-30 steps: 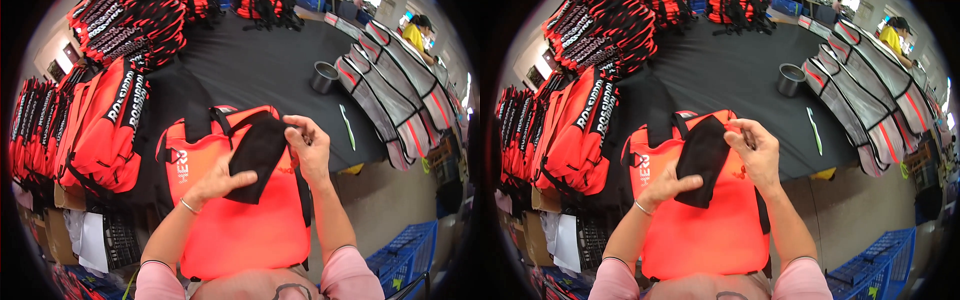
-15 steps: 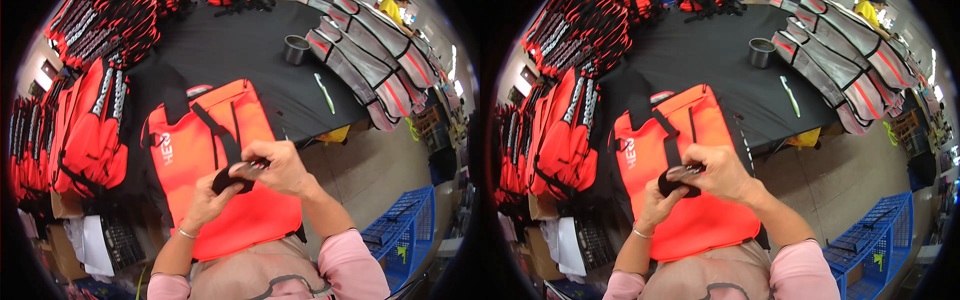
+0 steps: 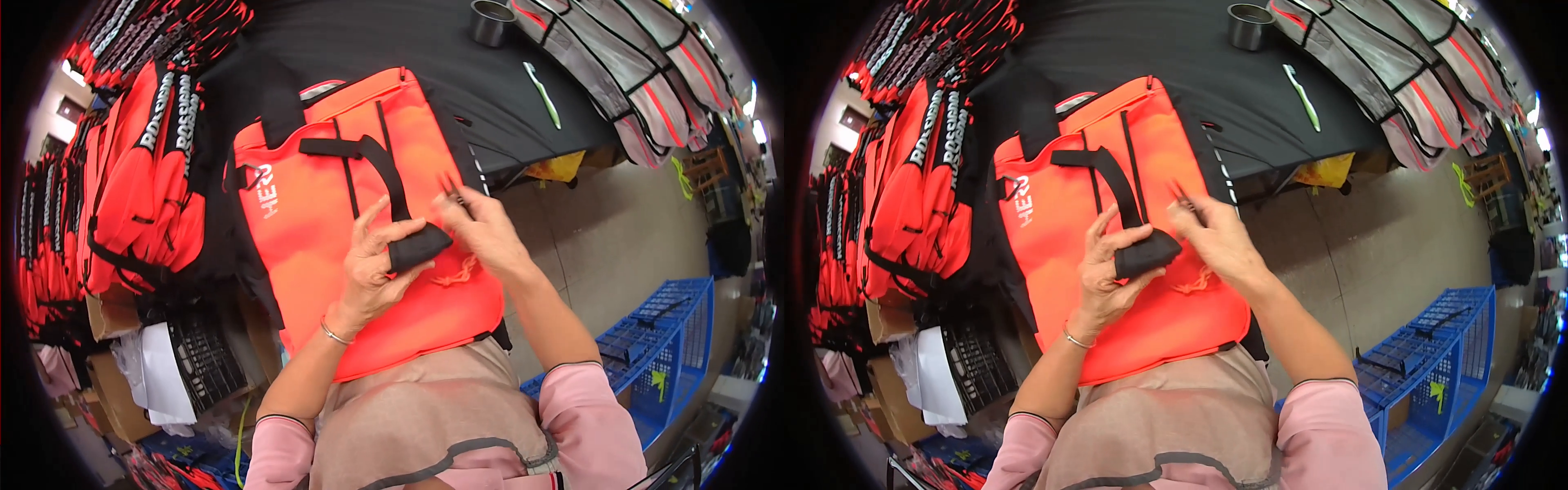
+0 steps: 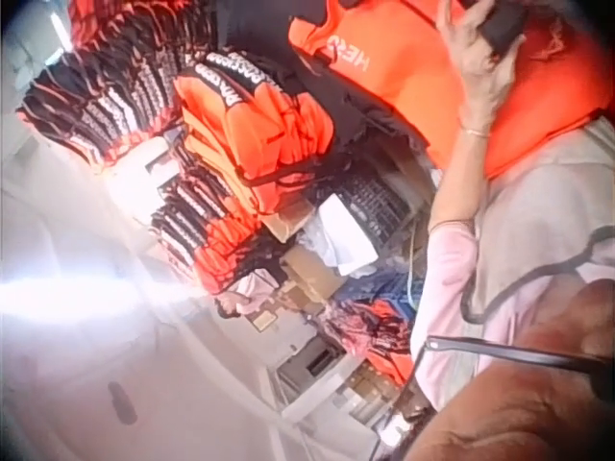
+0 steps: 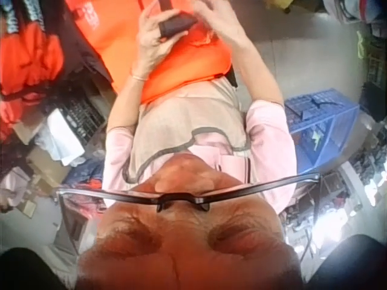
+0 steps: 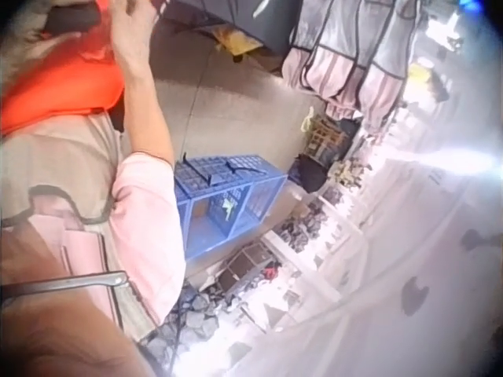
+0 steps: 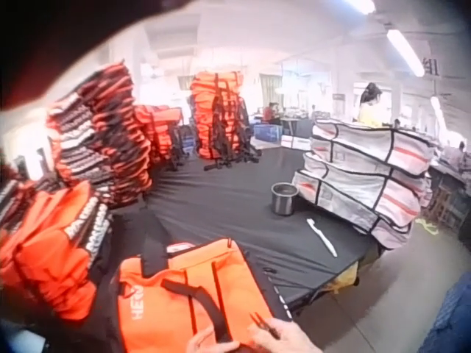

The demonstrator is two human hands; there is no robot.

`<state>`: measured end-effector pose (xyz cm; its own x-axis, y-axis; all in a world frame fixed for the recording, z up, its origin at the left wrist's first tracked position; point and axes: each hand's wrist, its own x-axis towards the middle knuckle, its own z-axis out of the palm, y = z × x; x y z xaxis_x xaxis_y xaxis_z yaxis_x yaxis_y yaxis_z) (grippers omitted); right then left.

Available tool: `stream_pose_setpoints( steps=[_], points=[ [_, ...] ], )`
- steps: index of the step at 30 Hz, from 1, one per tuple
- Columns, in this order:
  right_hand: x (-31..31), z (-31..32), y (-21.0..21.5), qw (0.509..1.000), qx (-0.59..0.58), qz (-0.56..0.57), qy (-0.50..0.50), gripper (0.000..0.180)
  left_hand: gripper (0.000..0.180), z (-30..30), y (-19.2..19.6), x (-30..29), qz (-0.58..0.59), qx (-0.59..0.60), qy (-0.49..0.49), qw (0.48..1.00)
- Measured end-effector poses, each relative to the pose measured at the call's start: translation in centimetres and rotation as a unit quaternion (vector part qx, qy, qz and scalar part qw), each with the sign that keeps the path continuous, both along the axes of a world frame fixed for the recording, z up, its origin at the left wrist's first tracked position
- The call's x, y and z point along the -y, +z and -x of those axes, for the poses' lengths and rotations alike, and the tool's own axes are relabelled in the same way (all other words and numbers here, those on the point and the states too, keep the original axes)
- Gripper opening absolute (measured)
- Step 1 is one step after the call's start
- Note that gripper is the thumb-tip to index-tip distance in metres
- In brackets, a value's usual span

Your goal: Inspecting a red backpack for loose threads with scissors, cleaning it with a brush, and then packing it into a white mesh bag.

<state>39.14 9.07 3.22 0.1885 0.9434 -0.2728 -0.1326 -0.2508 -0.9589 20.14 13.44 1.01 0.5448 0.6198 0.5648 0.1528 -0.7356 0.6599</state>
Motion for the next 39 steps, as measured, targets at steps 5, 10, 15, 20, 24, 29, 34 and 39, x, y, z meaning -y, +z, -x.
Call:
stream_pose_setpoints(
  steps=[5, 10, 15, 20, 24, 29, 34, 39],
  points=[
    [5.4, -4.1, 0.4, 0.968, 0.213, -0.100, -0.089, 0.042, 0.029, -3.3, 2.4, -1.0, -0.093, -0.082, 0.031, 0.992],
    [8.1, -4.0, 0.9, 0.962, 0.112, -0.123, -0.216, 0.020, 0.025, -7.5, 2.3, -1.4, 0.078, -0.023, -0.096, 0.992],
    [8.6, -4.9, 0.1, 0.965, 0.136, -0.103, -0.201, 0.018, 0.022, -8.1, -0.2, -1.6, 0.245, -0.012, -0.116, 0.963],
    [7.7, -5.3, -0.3, 0.977, 0.118, -0.082, -0.158, 0.015, 0.022, -8.2, -0.7, -1.2, 0.256, -0.034, -0.130, 0.957],
    [6.9, -5.5, -0.9, 0.980, 0.127, -0.083, -0.130, 0.014, 0.022, -8.2, -0.9, -1.1, 0.245, -0.038, -0.133, 0.960],
    [6.5, -5.7, -1.1, 0.982, 0.139, -0.081, -0.102, 0.013, 0.026, -8.0, -1.1, -1.3, 0.214, -0.053, -0.141, 0.965],
    [6.4, -6.6, -1.6, 0.984, 0.148, -0.075, -0.062, 0.013, 0.025, -8.0, -1.0, -1.7, 0.232, -0.076, -0.166, 0.956],
    [6.7, -7.5, -2.2, 0.995, 0.080, -0.027, -0.053, 0.013, 0.025, -8.0, -1.4, -1.6, 0.256, -0.078, -0.169, 0.949]
  ],
)
